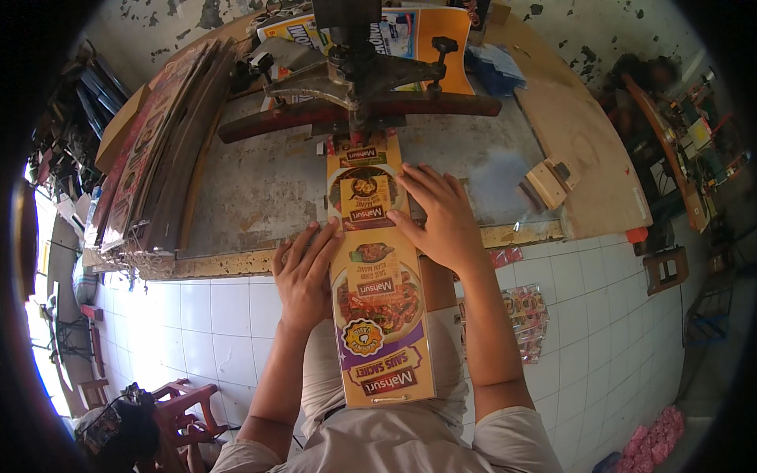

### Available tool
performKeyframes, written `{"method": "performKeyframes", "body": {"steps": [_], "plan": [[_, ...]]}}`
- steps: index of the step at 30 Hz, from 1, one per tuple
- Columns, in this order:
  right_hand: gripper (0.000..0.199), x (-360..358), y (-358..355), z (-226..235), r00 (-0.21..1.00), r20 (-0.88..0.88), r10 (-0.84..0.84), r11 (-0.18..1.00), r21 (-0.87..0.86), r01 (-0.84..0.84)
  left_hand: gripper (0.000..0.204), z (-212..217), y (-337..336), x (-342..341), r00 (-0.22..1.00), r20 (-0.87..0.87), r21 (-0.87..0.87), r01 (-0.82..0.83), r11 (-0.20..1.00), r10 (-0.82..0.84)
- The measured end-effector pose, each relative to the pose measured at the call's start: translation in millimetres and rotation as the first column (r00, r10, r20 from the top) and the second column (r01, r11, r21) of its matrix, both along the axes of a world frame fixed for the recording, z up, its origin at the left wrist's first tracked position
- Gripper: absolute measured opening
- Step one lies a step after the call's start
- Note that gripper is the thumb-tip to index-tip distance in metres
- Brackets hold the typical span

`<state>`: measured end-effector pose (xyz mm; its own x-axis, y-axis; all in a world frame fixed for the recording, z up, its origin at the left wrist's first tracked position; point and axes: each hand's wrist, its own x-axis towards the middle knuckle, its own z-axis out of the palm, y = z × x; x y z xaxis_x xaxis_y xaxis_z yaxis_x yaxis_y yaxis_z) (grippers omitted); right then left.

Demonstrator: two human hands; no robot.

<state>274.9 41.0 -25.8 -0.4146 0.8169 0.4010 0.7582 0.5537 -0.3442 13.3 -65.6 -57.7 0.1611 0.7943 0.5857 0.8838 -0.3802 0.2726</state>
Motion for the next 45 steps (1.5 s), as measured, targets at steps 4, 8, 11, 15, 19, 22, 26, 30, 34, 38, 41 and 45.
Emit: {"method": "performKeyframes", "body": {"steps": [4,8,11,15,19,22,26,30,34,38,41,45], "plan": [[0.063,-0.6,-0.6,1.2,1.000,0.001,0.002,1.000,-0.007,-0.002,0.062,-9.0,1.5,-5.8,0.997,-0.081,0.010,-0.008,1.000,0.009],[0.064,0.0,-0.7,0.8,1.000,0.011,0.002,1.000,-0.009,-0.002,0.061,-8.1,1.1,-5.1,0.997,-0.076,0.012,-0.009,1.000,0.010],[0.065,0.0,-0.5,1.3,1.000,0.014,0.004,1.000,-0.005,-0.004,0.060,-6.8,0.5,-5.6,0.997,-0.082,0.007,-0.012,1.000,0.013],[0.066,0.5,0.0,0.6,1.000,0.020,0.008,1.000,-0.006,-0.008,0.059,-6.2,0.2,-5.6,0.996,-0.086,0.009,-0.015,1.000,0.016],[0.066,1.1,0.2,0.3,1.000,0.021,0.007,1.000,-0.011,-0.007,0.060,-6.1,0.2,-5.3,0.996,-0.086,0.006,-0.012,1.000,0.013],[0.066,0.9,-0.1,1.0,1.000,0.019,0.006,1.000,-0.016,-0.006,0.060,-6.1,0.0,-6.4,0.995,-0.101,0.003,-0.015,1.000,0.015],[0.066,1.1,0.3,-0.2,1.000,0.014,0.007,1.000,-0.016,-0.007,0.063,-5.9,-0.2,-5.9,0.996,-0.090,-0.005,-0.014,1.000,0.013],[0.065,0.7,-0.3,0.7,1.000,0.015,0.007,1.000,-0.008,-0.006,0.065,-8.2,0.0,-6.1,0.996,-0.088,-0.005,-0.011,1.000,0.011],[0.065,0.8,0.0,0.7,1.000,0.004,0.009,1.000,-0.006,-0.009,0.065,-7.5,-0.4,-6.1,0.995,-0.096,-0.004,-0.015,1.000,0.015],[0.064,1.3,-0.3,1.2,1.000,0.002,0.006,1.000,-0.009,-0.006,0.056,-6.0,-0.1,-4.0,0.998,-0.062,-0.006,-0.006,1.000,0.005],[0.064,0.5,-0.3,1.6,1.000,0.003,0.006,1.000,-0.005,-0.006,0.049,-3.2,-0.4,-2.7,0.999,-0.038,-0.010,-0.001,1.000,0.001],[0.064,0.7,0.3,0.9,1.000,0.002,0.006,1.000,-0.004,-0.006,0.062,-8.5,0.6,-5.6,0.996,-0.084,-0.007,-0.009,1.000,0.008]]}}
